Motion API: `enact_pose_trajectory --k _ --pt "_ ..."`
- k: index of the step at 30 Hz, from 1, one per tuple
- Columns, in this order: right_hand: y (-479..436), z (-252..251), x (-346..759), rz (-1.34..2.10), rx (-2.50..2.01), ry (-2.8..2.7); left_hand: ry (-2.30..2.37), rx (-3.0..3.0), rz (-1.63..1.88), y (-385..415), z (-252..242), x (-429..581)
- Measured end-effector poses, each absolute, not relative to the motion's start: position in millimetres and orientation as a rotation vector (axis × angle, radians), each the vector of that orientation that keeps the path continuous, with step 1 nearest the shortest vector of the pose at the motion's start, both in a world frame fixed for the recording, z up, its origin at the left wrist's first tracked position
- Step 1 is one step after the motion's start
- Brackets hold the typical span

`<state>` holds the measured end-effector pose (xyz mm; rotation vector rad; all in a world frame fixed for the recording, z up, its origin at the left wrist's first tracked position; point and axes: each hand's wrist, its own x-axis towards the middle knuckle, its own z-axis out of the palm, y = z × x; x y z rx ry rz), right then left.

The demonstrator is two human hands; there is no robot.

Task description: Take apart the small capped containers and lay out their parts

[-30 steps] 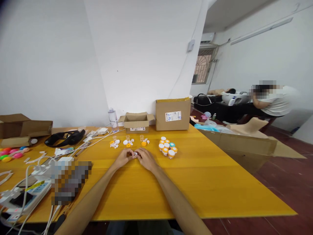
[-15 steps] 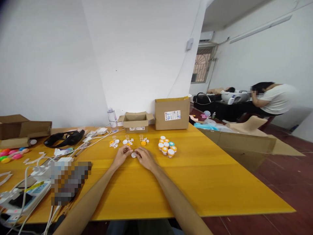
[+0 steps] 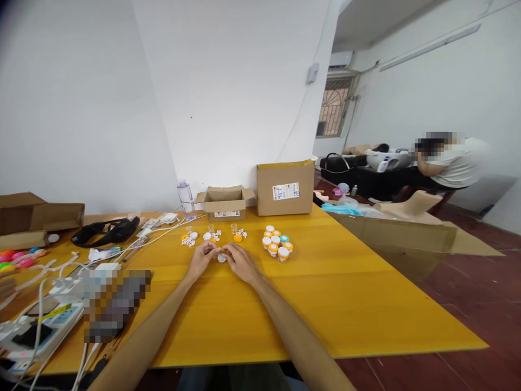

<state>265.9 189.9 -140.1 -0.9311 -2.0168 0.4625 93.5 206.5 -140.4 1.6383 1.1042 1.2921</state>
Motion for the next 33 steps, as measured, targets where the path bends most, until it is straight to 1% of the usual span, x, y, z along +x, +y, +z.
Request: enact_pose_trajectory --k 14,23,27,33 --pt "196 -145 265 0.648 -0.882 -1.947 1.122 1.790 1.241 201 -136 95" --pt "204 -150 267 0.666 -0.847 -1.901 1.161 1.896 1.195 198 -138 97" --pt "206 -152 267 0.584 -0.915 -1.900 1.221 1.974 1.157 197 -137 97" --pt "212 -161 271 0.338 -1.153 -1.938 1.304 2.151 1.126 193 -133 98"
